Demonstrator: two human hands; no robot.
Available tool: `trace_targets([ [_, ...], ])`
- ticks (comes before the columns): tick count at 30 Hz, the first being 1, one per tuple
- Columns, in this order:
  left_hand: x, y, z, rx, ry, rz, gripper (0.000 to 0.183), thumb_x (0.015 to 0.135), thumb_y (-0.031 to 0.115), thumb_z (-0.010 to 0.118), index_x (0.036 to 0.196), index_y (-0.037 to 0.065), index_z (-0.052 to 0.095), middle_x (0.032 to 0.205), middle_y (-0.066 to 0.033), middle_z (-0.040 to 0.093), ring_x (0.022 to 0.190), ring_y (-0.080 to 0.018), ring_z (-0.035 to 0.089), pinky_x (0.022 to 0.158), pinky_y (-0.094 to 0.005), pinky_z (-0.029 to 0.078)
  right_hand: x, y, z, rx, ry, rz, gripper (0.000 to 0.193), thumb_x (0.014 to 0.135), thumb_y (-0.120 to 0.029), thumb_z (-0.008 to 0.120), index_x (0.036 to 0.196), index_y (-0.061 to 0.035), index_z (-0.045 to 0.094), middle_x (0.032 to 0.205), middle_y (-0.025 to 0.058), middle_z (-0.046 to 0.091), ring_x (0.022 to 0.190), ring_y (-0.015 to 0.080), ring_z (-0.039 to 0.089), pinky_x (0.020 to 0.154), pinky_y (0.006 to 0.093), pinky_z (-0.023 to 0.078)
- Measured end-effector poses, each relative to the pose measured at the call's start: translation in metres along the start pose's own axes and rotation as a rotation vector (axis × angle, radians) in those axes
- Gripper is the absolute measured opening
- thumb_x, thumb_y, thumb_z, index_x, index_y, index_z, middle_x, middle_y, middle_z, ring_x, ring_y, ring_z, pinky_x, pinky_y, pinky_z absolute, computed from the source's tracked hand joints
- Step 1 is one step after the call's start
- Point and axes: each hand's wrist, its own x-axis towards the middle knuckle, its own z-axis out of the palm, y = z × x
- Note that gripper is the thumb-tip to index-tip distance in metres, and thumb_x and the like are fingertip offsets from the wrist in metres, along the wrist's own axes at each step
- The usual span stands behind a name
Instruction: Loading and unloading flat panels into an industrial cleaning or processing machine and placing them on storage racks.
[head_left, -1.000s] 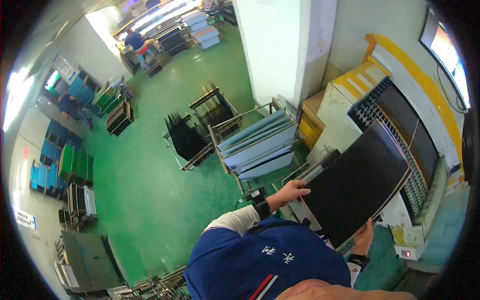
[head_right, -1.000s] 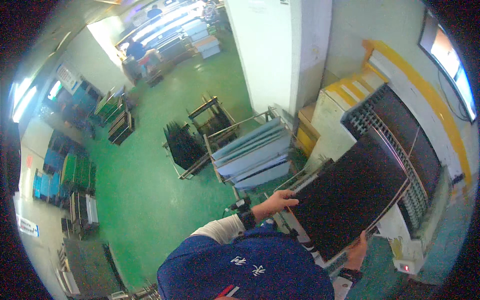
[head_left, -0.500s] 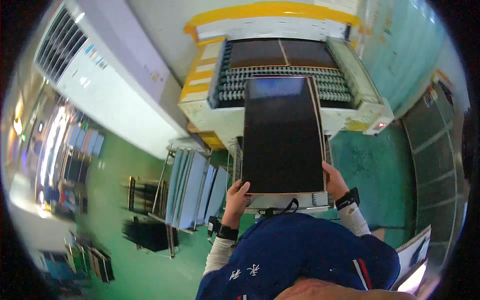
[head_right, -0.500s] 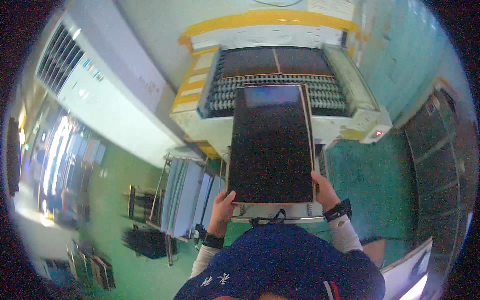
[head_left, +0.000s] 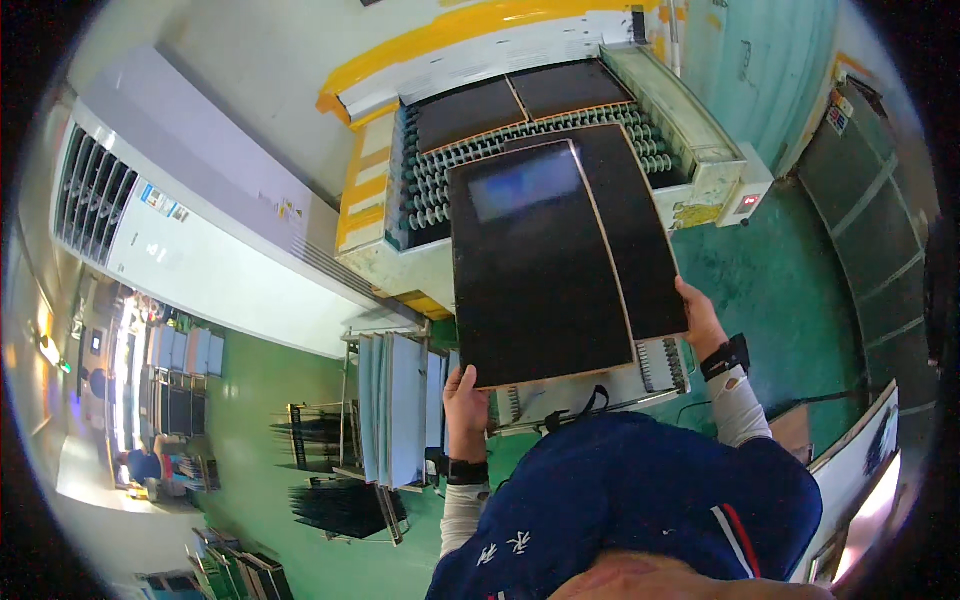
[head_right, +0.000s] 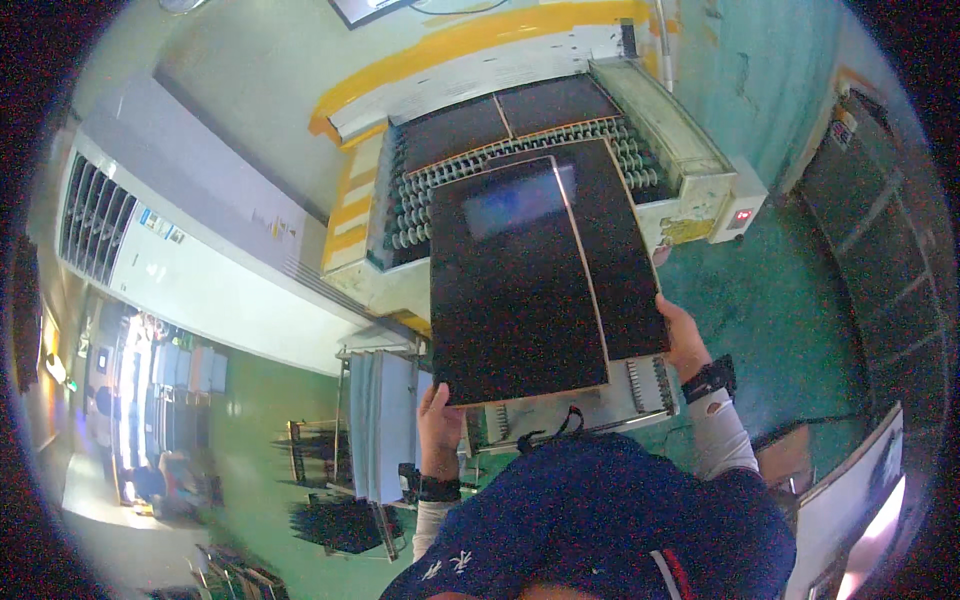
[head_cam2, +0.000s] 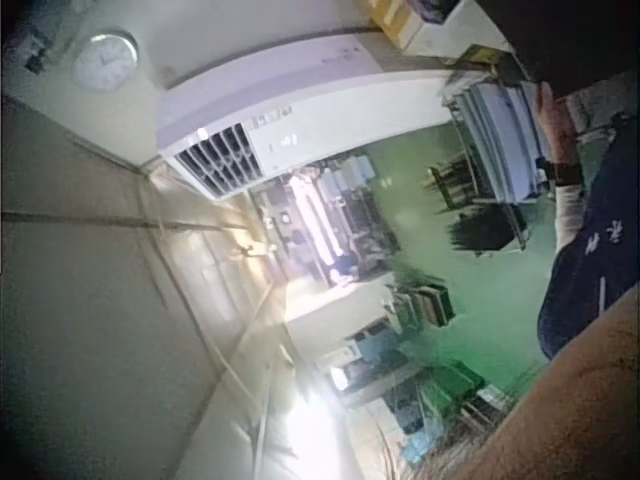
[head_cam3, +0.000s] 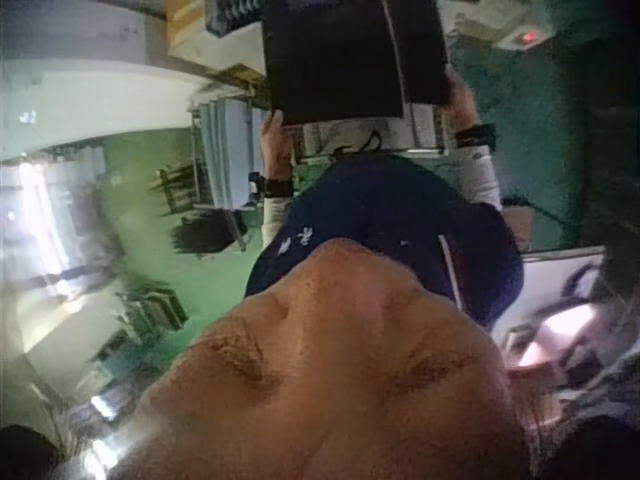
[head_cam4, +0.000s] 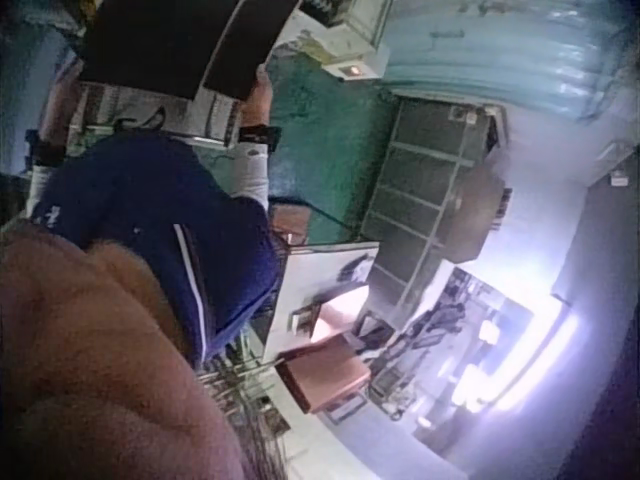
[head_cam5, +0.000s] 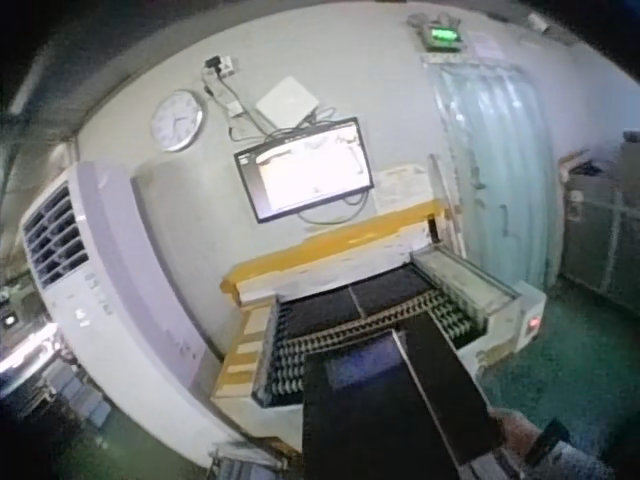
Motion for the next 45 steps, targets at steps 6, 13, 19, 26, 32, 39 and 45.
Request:
trace_targets([
  [6, 0.017, 0.015, 0.011, -0.048, -0.014, 0.02, 0.016, 0.091, 0.007, 0.054, 0.105, 0.002, 0.06, 0.103, -0.0084, 0.065, 0.092, -0.0197, 0.063, 0.08, -0.0331, 0.051, 0.016, -0.041, -0.042, 0.009, 0.042, -0.137, 0.036, 0.094, -0.029, 0.05, 0.117, -0.003, 0.057, 0.112, 0.0097, 0.064, 0.097, 0.0228, 0.062, 0.087, 0.0373, 0.049],
  [13, 0.033, 0.014, 0.036, -0.188, -0.046, 0.052, 0.019, 0.093, 0.011, 0.052, 0.111, 0.004, 0.057, 0.111, -0.008, 0.061, 0.101, -0.0209, 0.058, 0.087, -0.0369, 0.047, 0.04, -0.063, -0.091, 0.195, 0.049, -0.264, 0.033, 0.093, -0.029, 0.052, 0.113, -0.0032, 0.059, 0.109, 0.0084, 0.064, 0.096, 0.0214, 0.062, 0.085, 0.0348, 0.049],
  [19, 0.048, -0.007, 0.037, -0.206, -0.095, 0.09, 0.021, 0.092, 0.009, 0.053, 0.112, 0.004, 0.057, 0.113, -0.0071, 0.061, 0.1, -0.0186, 0.058, 0.086, -0.0354, 0.046, 0.048, -0.022, -0.067, 0.44, 0.091, -0.249, 0.029, 0.092, -0.025, 0.055, 0.11, -0.0026, 0.059, 0.103, 0.0093, 0.066, 0.092, 0.0228, 0.064, 0.082, 0.0351, 0.052],
  [26, 0.078, -0.007, 0.04, -0.214, -0.139, 0.093, 0.023, 0.091, 0.009, 0.054, 0.114, 0.003, 0.058, 0.113, -0.008, 0.061, 0.099, -0.0185, 0.058, 0.088, -0.0341, 0.045, 0.065, -0.03, -0.06, 0.171, 0.033, -0.132, 0.017, 0.09, -0.017, 0.058, 0.101, -0.0036, 0.059, 0.087, 0.0099, 0.064, 0.071, 0.0244, 0.063, 0.067, 0.0349, 0.053],
  [32, 0.091, -0.001, 0.052, -0.209, -0.081, 0.059, 0.017, 0.091, 0.009, 0.054, 0.106, 0.001, 0.06, 0.107, -0.0081, 0.064, 0.098, -0.018, 0.059, 0.085, -0.0336, 0.046, 0.058, -0.064, -0.027, 0.167, 0.097, -0.152, 0.015, 0.09, -0.015, 0.056, 0.101, -0.0047, 0.058, 0.087, 0.0081, 0.064, 0.071, 0.0229, 0.063, 0.066, 0.0351, 0.053],
  [39, 0.11, 0.006, 0.051, -0.207, -0.115, 0.061, 0.018, 0.092, 0.01, 0.054, 0.107, 0.002, 0.06, 0.108, -0.0085, 0.064, 0.098, -0.0188, 0.059, 0.086, -0.0344, 0.047, 0.086, -0.07, -0.043, 0.178, -0.026, -0.118, 0.02, 0.089, -0.015, 0.057, 0.106, -0.0055, 0.057, 0.095, 0.0087, 0.065, 0.079, 0.0234, 0.064, 0.069, 0.0363, 0.054],
  [45, 0.126, 0.012, 0.068, -0.196, -0.105, 0.062, 0.02, 0.092, 0.009, 0.053, 0.11, 0.003, 0.059, 0.109, -0.009, 0.063, 0.099, -0.0192, 0.059, 0.09, -0.0351, 0.047, 0.099, -0.08, -0.038, 0.192, 0.063, -0.166, 0.02, 0.089, -0.016, 0.058, 0.106, -0.0062, 0.057, 0.095, 0.0084, 0.065, 0.08, 0.0234, 0.064, 0.069, 0.0364, 0.054],
])
